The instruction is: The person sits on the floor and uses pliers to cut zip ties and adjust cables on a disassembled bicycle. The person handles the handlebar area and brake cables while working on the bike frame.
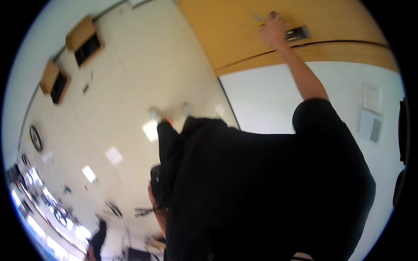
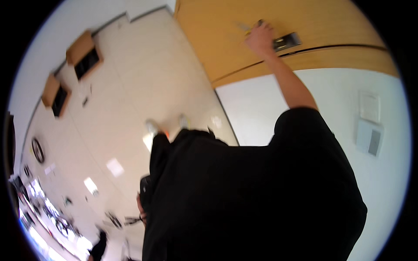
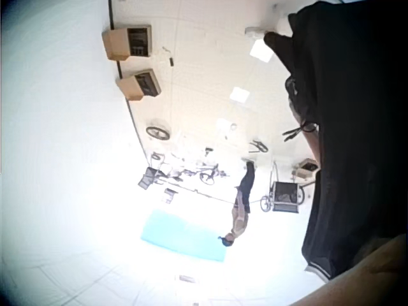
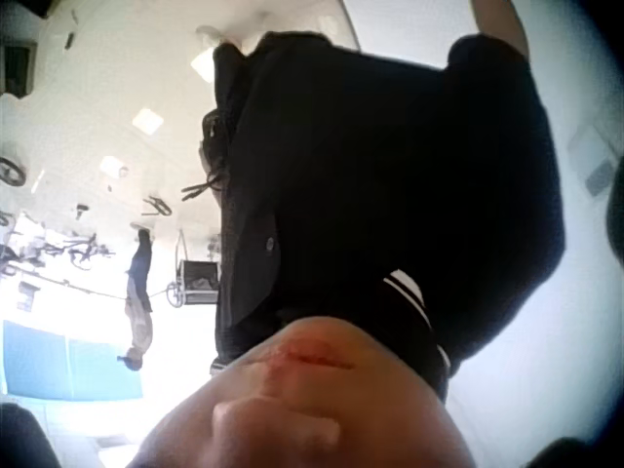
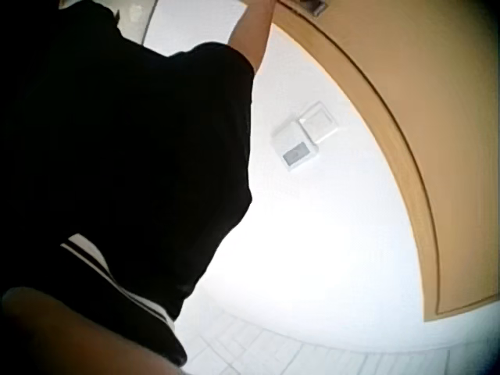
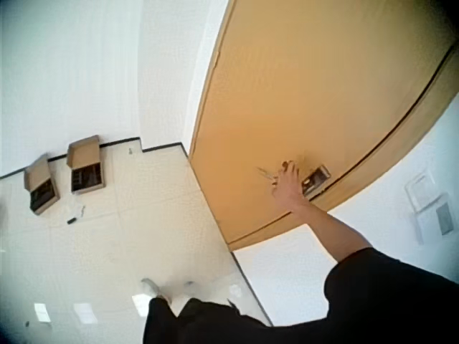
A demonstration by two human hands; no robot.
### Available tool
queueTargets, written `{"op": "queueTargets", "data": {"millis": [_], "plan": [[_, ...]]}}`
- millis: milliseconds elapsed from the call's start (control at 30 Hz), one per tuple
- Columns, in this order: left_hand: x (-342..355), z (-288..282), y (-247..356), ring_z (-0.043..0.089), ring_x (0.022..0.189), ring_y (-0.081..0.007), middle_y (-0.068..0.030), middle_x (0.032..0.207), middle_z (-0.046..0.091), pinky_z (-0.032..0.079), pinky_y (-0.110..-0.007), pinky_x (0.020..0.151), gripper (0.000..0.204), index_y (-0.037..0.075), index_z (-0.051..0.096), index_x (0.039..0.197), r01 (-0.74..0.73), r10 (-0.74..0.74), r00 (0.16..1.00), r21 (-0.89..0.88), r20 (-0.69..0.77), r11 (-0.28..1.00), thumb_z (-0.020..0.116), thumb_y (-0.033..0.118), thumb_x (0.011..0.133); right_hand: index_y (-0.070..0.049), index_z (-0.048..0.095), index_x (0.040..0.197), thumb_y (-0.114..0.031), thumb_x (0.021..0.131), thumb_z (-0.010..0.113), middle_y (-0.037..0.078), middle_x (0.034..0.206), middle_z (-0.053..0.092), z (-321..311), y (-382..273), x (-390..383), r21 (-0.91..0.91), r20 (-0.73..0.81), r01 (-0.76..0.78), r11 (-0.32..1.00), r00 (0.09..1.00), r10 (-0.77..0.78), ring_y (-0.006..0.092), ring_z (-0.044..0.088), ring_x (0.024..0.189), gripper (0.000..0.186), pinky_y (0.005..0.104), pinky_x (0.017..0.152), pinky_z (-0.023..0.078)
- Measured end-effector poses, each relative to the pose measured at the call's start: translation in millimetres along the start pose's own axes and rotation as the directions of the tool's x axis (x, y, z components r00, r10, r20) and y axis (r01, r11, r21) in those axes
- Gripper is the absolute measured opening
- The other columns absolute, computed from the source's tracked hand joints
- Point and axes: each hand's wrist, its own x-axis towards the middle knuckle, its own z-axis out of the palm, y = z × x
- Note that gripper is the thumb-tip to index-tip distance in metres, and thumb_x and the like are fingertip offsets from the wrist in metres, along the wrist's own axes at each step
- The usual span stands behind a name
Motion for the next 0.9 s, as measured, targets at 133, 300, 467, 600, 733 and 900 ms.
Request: {"op": "queueTargets", "data": {"millis": [133,300,467,600,733,900], "plan": [[-1,-15,-9,0.054,0.11,-0.0261,-0.0139,0.122,0.055,0.04,-0.037,0.1,0.055,0.002,0.049,0.125,0.078,-0.096,0.984,-0.118,-0.15,0.99,0.036,0.046,0.095,0.0,0.055,0.096,-0.01,0.071,0.065,0.016,0.071,0.062,-81,-60,-115,0.746,0.176,-0.172,0.644,0.983,0.058,0.0287,0.061,0.075,0.029,0.0376,0.063,0.048],[-9,-34,11,0.053,0.111,-0.027,-0.0156,0.123,0.054,0.04,-0.038,0.1,0.058,0.001,0.048,0.126,0.178,-0.19,0.97,-0.087,-0.154,0.98,0.036,0.048,0.094,0.002,0.057,0.083,-0.019,0.069,0.074,0.011,0.072,0.062,-94,-142,-274,0.694,0.674,-0.682,0.23,0.503,-0.542,0.0195,0.059,0.069,0.03,0.0326,0.067,0.047],[7,-57,64,0.053,0.112,-0.0277,-0.0169,0.123,0.053,0.04,-0.039,0.1,0.061,0.0,0.047,0.126,0.245,-0.227,0.96,0.101,-0.163,0.964,0.036,0.05,0.093,0.0,0.056,0.081,-0.015,0.07,0.073,0.01,0.072,0.062,-102,-210,-278,0.627,0.704,-0.769,0.128,0.488,-0.515,0.02,0.06,0.07,0.026,0.0328,0.066,0.047],[25,-74,110,0.054,0.11,-0.0277,-0.0167,0.121,0.054,0.041,-0.039,0.098,0.06,0.0,0.049,0.124,0.263,-0.255,0.963,0.084,-0.092,0.961,0.036,0.05,0.093,0.001,0.056,0.083,-0.015,0.068,0.075,0.012,0.076,0.062,-126,-245,-250,0.702,0.672,-0.634,0.324,0.441,-0.595,0.0227,0.059,0.073,0.028,0.0327,0.069,0.046],[36,-78,137,0.057,0.104,-0.0249,-0.0128,0.111,0.061,0.043,-0.038,0.094,0.052,0.006,0.054,0.12,0.208,-0.208,0.976,-0.007,-0.061,0.978,0.036,0.047,0.094,-0.001,0.057,0.086,-0.017,0.066,0.075,0.013,0.079,0.061,-159,-269,-211,0.718,0.636,-0.619,0.32,0.395,-0.663,0.0235,0.059,0.074,0.032,0.0336,0.069,0.046],[60,-65,181,0.054,0.111,-0.0263,-0.0148,0.121,0.056,0.04,-0.038,0.099,0.055,0.002,0.049,0.125,0.155,-0.158,0.987,-0.093,-0.027,0.984,0.035,0.045,0.095,-0.004,0.061,0.088,-0.02,0.064,0.072,0.014,0.073,0.063,-157,-329,-148,0.826,0.531,-0.426,0.369,0.37,-0.762,0.025,0.061,0.068,0.031,0.035,0.062,0.049]]}}
